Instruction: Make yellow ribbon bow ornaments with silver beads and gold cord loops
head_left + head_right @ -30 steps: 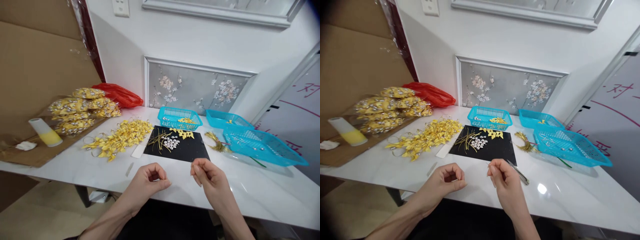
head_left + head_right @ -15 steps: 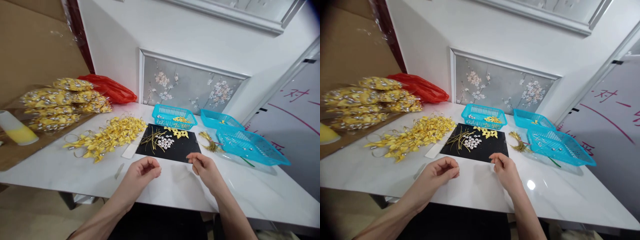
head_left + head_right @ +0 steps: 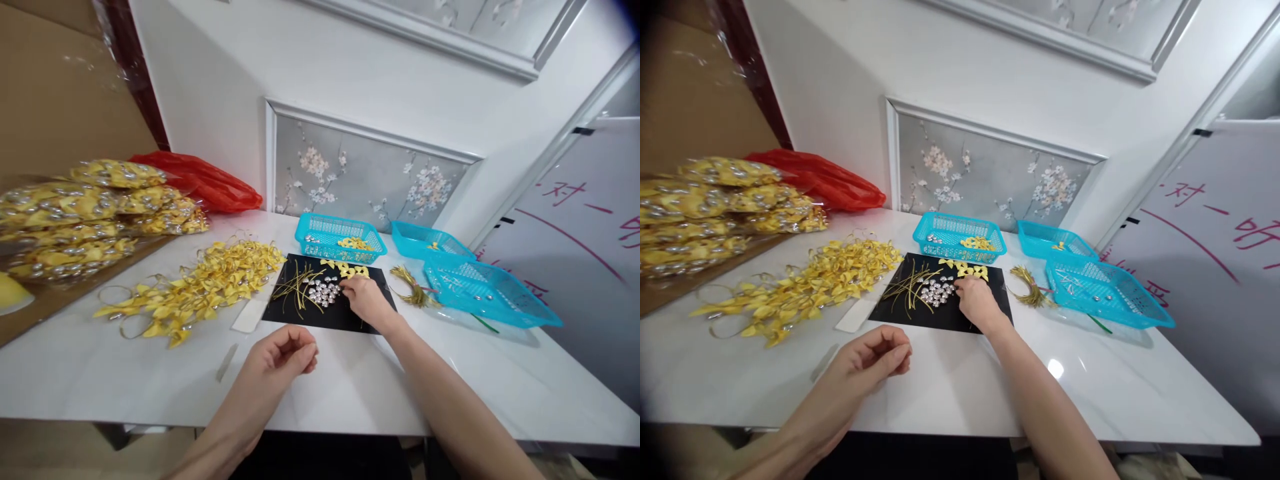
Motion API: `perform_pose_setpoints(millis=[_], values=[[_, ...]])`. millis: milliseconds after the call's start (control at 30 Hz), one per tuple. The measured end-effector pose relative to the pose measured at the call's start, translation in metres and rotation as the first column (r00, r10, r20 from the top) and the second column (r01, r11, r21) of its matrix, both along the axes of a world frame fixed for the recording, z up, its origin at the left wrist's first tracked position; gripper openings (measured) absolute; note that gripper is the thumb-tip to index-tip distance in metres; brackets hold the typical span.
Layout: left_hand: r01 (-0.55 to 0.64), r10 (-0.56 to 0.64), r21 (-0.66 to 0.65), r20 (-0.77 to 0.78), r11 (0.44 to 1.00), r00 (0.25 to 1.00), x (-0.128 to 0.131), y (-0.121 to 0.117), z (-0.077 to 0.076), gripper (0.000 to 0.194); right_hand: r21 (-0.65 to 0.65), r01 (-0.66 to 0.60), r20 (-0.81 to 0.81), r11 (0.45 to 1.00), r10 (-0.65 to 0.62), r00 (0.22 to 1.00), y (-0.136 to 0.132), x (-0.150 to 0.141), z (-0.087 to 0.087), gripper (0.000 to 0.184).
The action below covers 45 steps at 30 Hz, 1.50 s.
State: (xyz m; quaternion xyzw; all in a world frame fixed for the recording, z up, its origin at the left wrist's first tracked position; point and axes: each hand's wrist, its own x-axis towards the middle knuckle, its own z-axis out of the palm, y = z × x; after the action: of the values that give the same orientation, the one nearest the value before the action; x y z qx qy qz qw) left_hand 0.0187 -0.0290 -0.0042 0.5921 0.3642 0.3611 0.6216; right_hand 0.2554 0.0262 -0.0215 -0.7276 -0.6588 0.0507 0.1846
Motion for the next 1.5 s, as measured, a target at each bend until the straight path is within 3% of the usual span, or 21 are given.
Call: perform_pose_setpoints(millis=[300,667,800,933,1133,1333,1500], values=[[-0.07,0.07,0.016,0.021,0.997,0.997,0.007,-0.005,-0.009,0.017,-0.046,0.142,0.19,0.989,-0.131,0.973,0.025,0.017,0.009,0.031],[-0.011,0.013,0.035,-0.065,0.999,0.998,0.0,0.0,-0.012,0.02,-0.065,0.152,0.16,0.986,-0.14,0.977,0.029,0.021,0.008,0.031],[-0.014,0.015,0.022,-0.07,1.0,0.997,0.002,-0.002,-0.009,0.019,0.004,0.096,0.113,0.995,-0.096,0.989,0.006,0.017,0.018,0.029],[-0.048,0.048,0.014,-0.017,0.999,0.999,0.005,-0.002,-0.009,0.018,0.106,-0.008,0.046,0.994,0.003,0.999,-0.046,0.0,0.031,0.01],[-0.027,0.027,0.048,0.003,0.999,1.0,0.013,0.0,0.003,0.024,0.237,-0.151,-0.059,0.96,0.17,0.984,-0.117,-0.034,0.037,0.017],[0.104,-0.091,0.167,-0.082,0.98,0.992,0.02,-0.006,0.021,0.02,0.372,-0.193,-0.111,0.908,0.25,0.962,-0.137,-0.052,0.031,0.019],[0.141,-0.14,0.042,-0.027,0.989,0.99,0.024,-0.008,0.017,0.019,0.43,-0.112,-0.303,0.896,0.259,0.917,-0.14,-0.052,0.029,0.015]])
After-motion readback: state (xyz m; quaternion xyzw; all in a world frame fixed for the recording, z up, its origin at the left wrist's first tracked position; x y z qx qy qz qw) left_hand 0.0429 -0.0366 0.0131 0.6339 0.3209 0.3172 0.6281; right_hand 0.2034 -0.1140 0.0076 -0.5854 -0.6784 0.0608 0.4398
